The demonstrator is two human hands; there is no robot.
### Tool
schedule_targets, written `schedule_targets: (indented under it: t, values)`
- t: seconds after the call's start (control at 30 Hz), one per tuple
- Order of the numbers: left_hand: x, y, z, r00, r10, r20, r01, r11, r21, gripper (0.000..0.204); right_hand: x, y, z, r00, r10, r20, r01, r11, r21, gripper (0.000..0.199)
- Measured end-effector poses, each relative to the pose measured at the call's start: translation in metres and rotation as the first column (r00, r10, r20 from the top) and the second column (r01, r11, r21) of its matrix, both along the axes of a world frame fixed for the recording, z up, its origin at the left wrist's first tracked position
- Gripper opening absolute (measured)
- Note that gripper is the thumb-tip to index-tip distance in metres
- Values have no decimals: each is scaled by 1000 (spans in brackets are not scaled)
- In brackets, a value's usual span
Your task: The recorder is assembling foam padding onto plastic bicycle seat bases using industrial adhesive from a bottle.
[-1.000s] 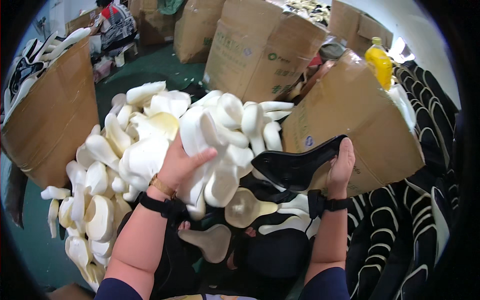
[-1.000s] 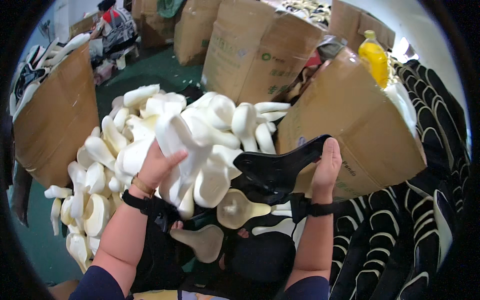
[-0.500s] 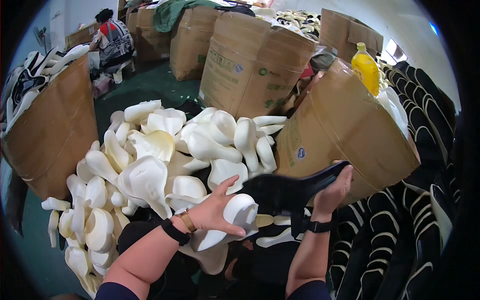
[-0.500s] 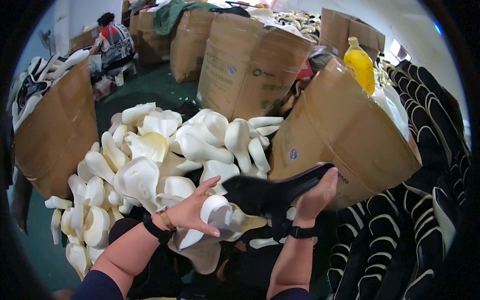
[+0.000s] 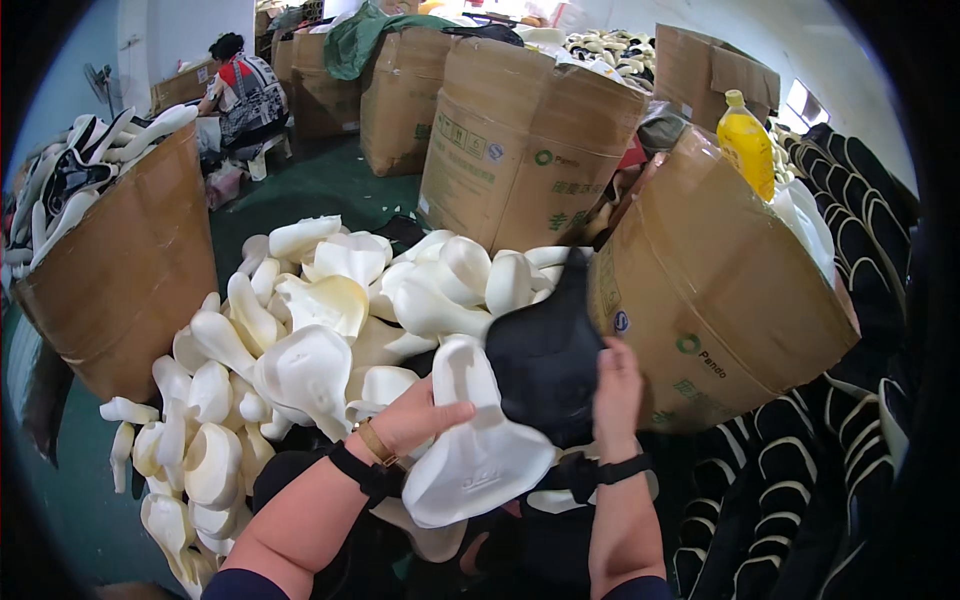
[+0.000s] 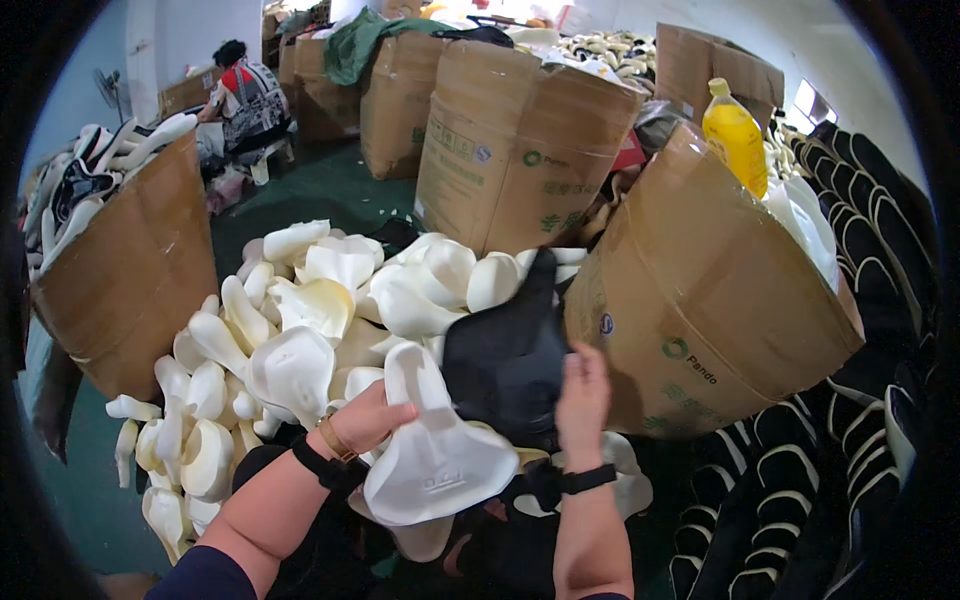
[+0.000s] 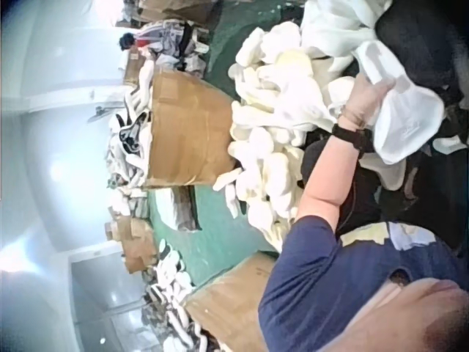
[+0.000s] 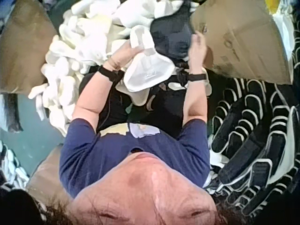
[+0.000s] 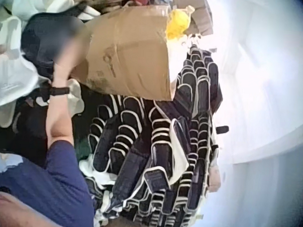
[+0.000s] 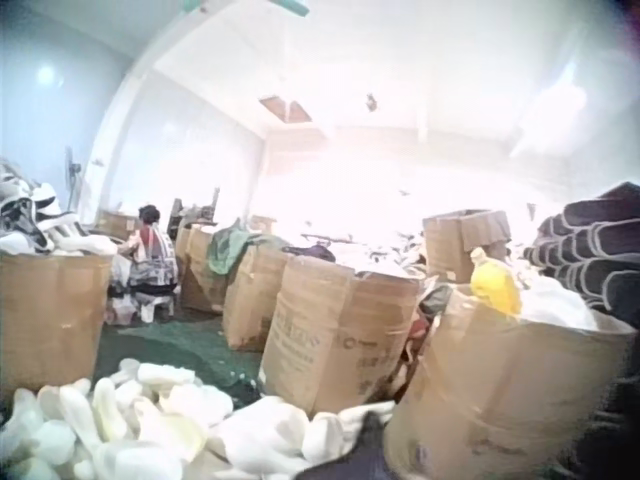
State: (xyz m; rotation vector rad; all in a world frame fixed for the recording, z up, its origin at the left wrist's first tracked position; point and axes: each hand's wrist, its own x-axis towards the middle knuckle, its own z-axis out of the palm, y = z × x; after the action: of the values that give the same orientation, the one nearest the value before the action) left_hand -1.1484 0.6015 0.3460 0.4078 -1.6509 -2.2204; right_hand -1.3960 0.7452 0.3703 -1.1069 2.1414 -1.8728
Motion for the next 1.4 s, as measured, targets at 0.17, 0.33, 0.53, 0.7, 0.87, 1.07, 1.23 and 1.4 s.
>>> schedule_targets:
  t: [0.17, 0.33, 0.53, 0.7, 0.87, 1.07, 1.23, 1.4]
  values:
    - [-7, -7, 11, 944, 210, -253, -90, 905, 417, 48, -5, 38, 55, 977, -80, 199, 162, 883, -441, 32]
    - [-15, -29, -23, 941, 269, -207, -202, 934, 293, 83, 40, 41, 49, 998, 50, -27, -53, 995, -83, 19]
    - [-8, -7, 15, 929, 260, -264, -135, 900, 415, 69, 74, 16, 34, 942, 245, -230, -234, 969, 73, 12]
    - [-5, -9, 17, 938, 231, -259, -104, 899, 425, 70, 80, 9, 34, 934, 238, -267, -231, 971, 57, 12]
    - [-1, -7, 17, 943, 166, -289, -32, 909, 416, 73, 83, 10, 31, 938, 230, -258, -219, 973, 74, 11]
    - [-1, 1, 17, 907, 266, -325, -141, 922, 362, 77, 89, 8, 34, 905, 242, -349, -213, 970, 121, 12]
    - [-1, -5, 16, 912, 294, -286, -205, 931, 303, 80, 93, 0, 27, 852, 179, -492, -155, 984, 89, 11]
    - [-4, -12, 20, 922, 273, -274, -172, 923, 344, 75, 94, -6, 25, 817, 119, -564, -99, 993, 66, 10]
